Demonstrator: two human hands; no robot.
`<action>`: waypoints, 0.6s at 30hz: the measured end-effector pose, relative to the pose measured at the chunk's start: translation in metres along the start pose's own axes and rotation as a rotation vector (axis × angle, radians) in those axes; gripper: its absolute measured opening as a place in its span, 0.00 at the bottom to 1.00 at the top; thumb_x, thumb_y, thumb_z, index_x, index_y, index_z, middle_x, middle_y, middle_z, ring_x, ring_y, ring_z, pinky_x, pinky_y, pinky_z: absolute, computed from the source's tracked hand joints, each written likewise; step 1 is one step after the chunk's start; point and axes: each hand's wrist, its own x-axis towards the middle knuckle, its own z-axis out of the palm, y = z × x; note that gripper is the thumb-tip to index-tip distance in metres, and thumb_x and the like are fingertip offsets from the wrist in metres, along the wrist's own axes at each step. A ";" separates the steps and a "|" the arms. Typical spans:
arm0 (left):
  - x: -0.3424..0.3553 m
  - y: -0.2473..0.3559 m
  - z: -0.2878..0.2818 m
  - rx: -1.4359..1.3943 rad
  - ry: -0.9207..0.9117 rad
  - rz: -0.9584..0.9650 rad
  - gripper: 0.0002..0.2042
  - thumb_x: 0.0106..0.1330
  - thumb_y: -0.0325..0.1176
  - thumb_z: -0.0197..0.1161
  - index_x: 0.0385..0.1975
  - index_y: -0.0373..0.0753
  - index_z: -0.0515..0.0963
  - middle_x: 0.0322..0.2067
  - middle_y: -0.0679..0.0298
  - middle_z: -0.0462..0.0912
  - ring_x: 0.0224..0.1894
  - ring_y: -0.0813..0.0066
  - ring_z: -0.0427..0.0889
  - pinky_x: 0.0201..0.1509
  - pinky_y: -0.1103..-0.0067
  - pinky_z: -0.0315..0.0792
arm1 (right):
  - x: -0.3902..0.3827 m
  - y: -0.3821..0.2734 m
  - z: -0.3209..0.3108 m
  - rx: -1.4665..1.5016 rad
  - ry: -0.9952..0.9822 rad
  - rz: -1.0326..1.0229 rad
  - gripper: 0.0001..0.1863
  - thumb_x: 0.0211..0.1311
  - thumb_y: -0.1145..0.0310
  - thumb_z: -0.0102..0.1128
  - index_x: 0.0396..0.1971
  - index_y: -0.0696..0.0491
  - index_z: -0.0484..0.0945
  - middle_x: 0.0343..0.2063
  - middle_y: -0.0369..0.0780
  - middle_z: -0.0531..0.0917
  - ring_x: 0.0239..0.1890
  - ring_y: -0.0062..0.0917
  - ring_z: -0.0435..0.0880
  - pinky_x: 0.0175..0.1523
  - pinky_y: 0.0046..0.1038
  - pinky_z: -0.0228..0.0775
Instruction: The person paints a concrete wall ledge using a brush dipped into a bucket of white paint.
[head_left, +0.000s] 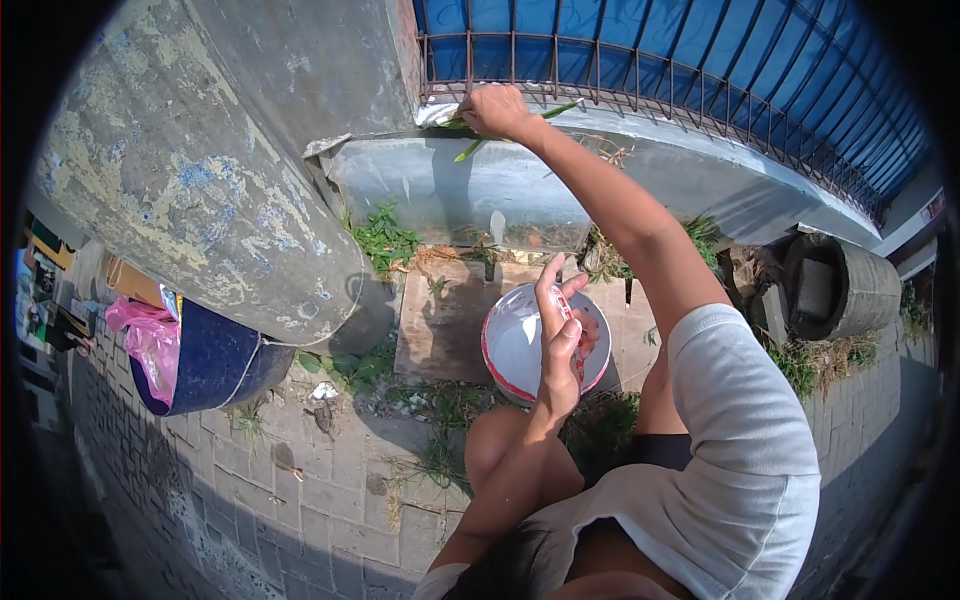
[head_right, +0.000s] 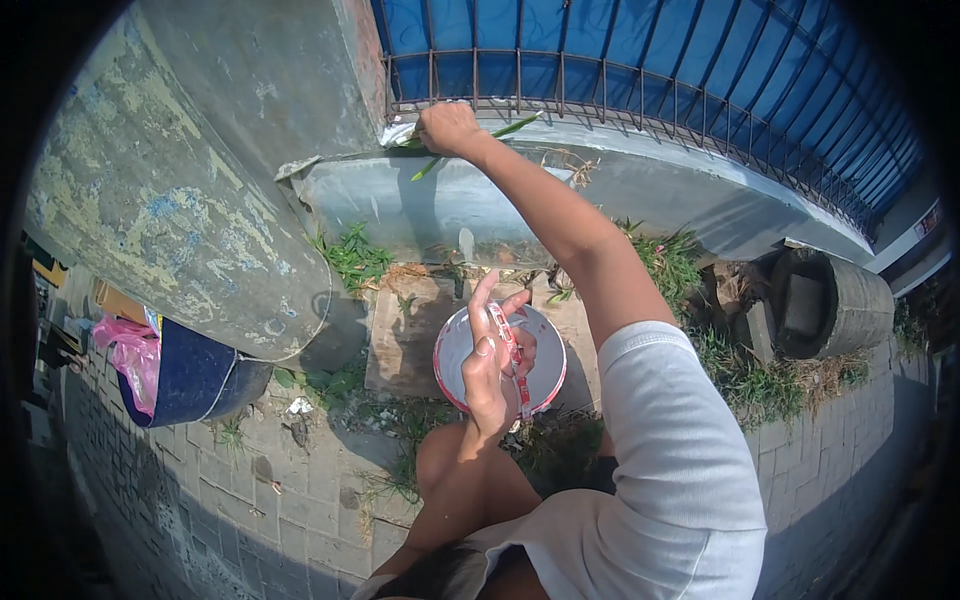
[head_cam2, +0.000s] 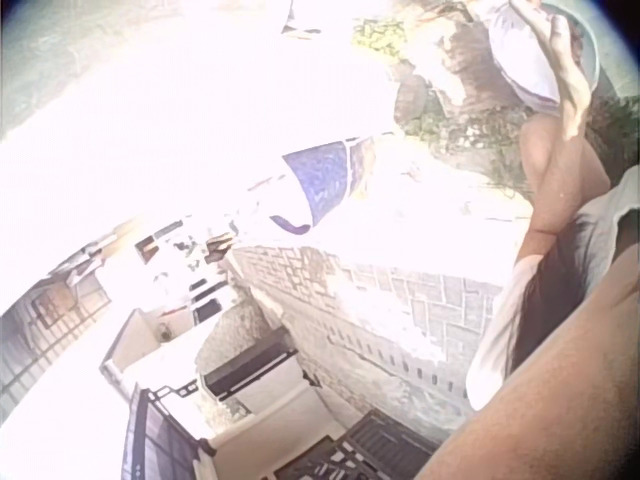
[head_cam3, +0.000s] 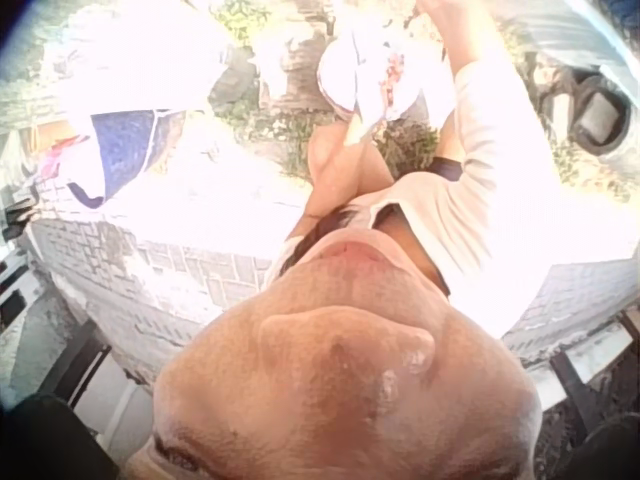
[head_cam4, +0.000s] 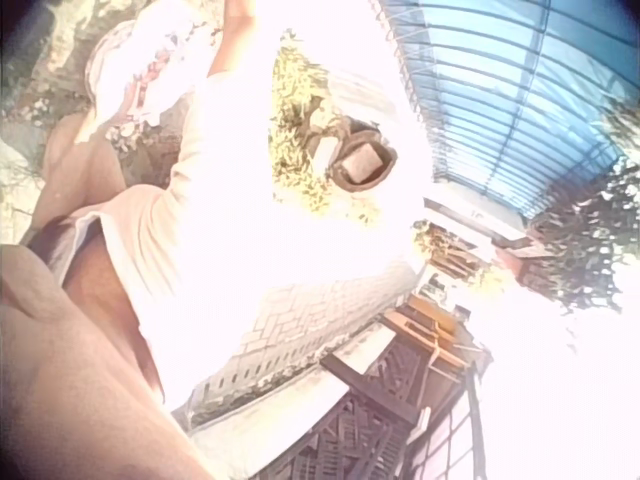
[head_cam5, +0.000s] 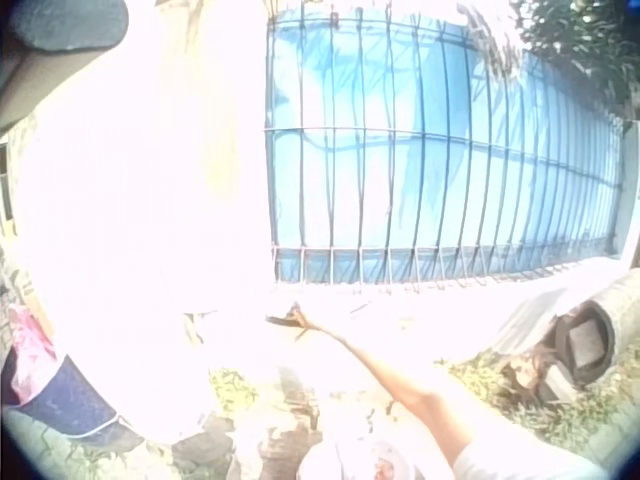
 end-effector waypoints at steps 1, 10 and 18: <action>0.000 0.001 -0.002 -0.010 -0.002 -0.011 0.43 0.55 0.60 0.50 0.67 0.42 0.47 0.55 0.50 0.63 0.26 0.84 0.68 0.28 0.85 0.60 | -0.002 0.008 -0.004 -0.025 -0.052 -0.022 0.13 0.53 0.61 0.56 0.37 0.43 0.85 0.27 0.45 0.83 0.31 0.41 0.82 0.38 0.39 0.75; 0.000 0.012 -0.014 -0.052 0.022 -0.001 0.46 0.53 0.64 0.54 0.68 0.43 0.48 0.56 0.52 0.62 0.25 0.85 0.66 0.25 0.90 0.57 | -0.073 0.131 -0.144 -0.421 -0.444 0.181 0.10 0.46 0.60 0.66 0.28 0.48 0.86 0.26 0.38 0.85 0.31 0.32 0.85 0.35 0.31 0.77; -0.002 0.013 -0.008 0.101 0.071 -0.018 0.47 0.50 0.63 0.48 0.67 0.39 0.47 0.54 0.50 0.65 0.23 0.82 0.67 0.23 0.87 0.56 | 0.007 0.042 -0.080 -0.064 -0.181 0.009 0.12 0.55 0.59 0.61 0.38 0.43 0.85 0.29 0.39 0.86 0.30 0.31 0.84 0.37 0.30 0.76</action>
